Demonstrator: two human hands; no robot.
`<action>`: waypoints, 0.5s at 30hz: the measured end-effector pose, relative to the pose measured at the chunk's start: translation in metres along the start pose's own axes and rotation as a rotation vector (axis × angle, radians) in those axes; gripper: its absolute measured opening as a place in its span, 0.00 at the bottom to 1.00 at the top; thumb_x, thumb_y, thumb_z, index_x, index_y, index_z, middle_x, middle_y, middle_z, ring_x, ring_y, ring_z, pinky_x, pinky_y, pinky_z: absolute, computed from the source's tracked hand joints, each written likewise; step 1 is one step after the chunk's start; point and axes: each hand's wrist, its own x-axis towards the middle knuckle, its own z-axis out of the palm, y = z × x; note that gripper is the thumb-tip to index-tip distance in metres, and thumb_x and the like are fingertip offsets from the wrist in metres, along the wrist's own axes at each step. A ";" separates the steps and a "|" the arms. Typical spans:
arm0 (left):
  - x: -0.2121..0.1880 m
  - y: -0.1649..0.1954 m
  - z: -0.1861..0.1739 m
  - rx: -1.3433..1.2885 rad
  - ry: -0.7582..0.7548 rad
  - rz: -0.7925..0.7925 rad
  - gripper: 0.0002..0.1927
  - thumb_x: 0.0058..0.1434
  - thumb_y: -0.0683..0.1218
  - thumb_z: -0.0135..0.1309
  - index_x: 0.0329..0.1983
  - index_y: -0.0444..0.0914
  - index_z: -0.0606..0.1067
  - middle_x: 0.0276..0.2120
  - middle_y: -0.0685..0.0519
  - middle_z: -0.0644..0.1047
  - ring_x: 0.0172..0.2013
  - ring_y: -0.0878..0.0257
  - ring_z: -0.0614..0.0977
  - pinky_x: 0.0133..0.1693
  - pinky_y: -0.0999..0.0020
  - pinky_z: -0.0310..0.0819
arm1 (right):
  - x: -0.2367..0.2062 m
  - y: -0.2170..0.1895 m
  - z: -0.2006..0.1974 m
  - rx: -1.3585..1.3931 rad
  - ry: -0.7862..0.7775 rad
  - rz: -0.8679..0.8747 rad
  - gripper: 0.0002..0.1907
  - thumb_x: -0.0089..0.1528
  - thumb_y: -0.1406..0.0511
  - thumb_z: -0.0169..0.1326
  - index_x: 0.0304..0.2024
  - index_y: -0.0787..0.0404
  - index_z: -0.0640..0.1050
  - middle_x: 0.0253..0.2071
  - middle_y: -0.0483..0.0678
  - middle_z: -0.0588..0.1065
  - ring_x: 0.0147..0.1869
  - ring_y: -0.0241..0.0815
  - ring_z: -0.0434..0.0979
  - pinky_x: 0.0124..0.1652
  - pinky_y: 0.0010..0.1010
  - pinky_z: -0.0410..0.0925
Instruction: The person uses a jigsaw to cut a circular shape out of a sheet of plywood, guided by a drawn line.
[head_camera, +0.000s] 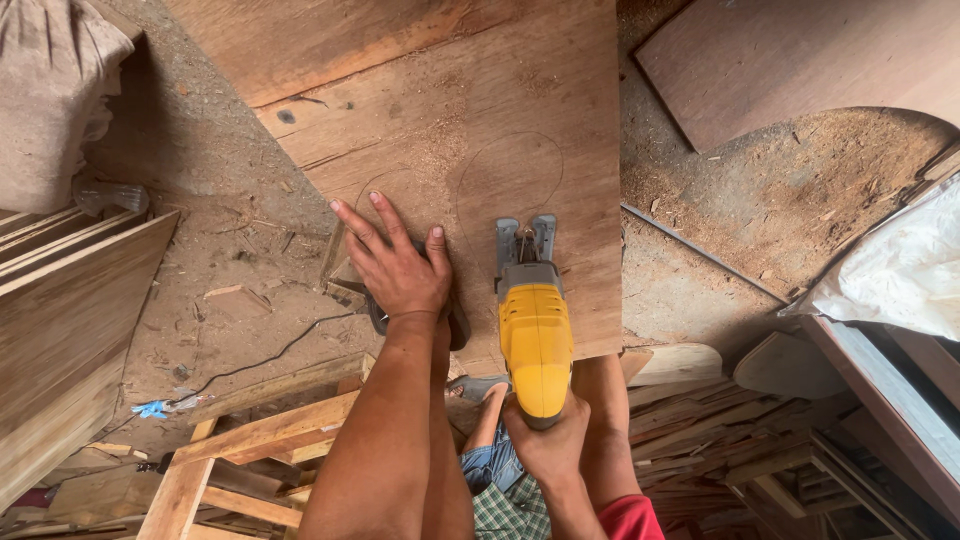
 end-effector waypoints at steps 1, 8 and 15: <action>0.000 0.000 0.000 -0.007 0.008 0.004 0.43 0.75 0.68 0.40 0.82 0.42 0.44 0.77 0.30 0.38 0.68 0.30 0.61 0.67 0.40 0.59 | 0.000 0.000 0.000 -0.009 0.002 -0.003 0.08 0.49 0.71 0.61 0.31 0.67 0.79 0.22 0.50 0.79 0.25 0.37 0.82 0.28 0.29 0.73; 0.000 -0.004 -0.001 0.058 -0.059 -0.028 0.43 0.74 0.71 0.36 0.82 0.46 0.45 0.77 0.34 0.36 0.68 0.33 0.63 0.65 0.42 0.61 | -0.004 -0.001 0.002 0.057 -0.002 0.110 0.06 0.50 0.72 0.61 0.30 0.67 0.79 0.20 0.49 0.79 0.23 0.36 0.81 0.25 0.28 0.72; 0.003 -0.017 0.002 0.060 -0.080 -0.012 0.43 0.72 0.73 0.37 0.82 0.50 0.47 0.77 0.35 0.35 0.64 0.38 0.68 0.65 0.47 0.61 | -0.004 0.000 0.008 0.081 0.037 0.093 0.08 0.49 0.72 0.61 0.32 0.68 0.79 0.21 0.49 0.79 0.24 0.35 0.81 0.26 0.28 0.72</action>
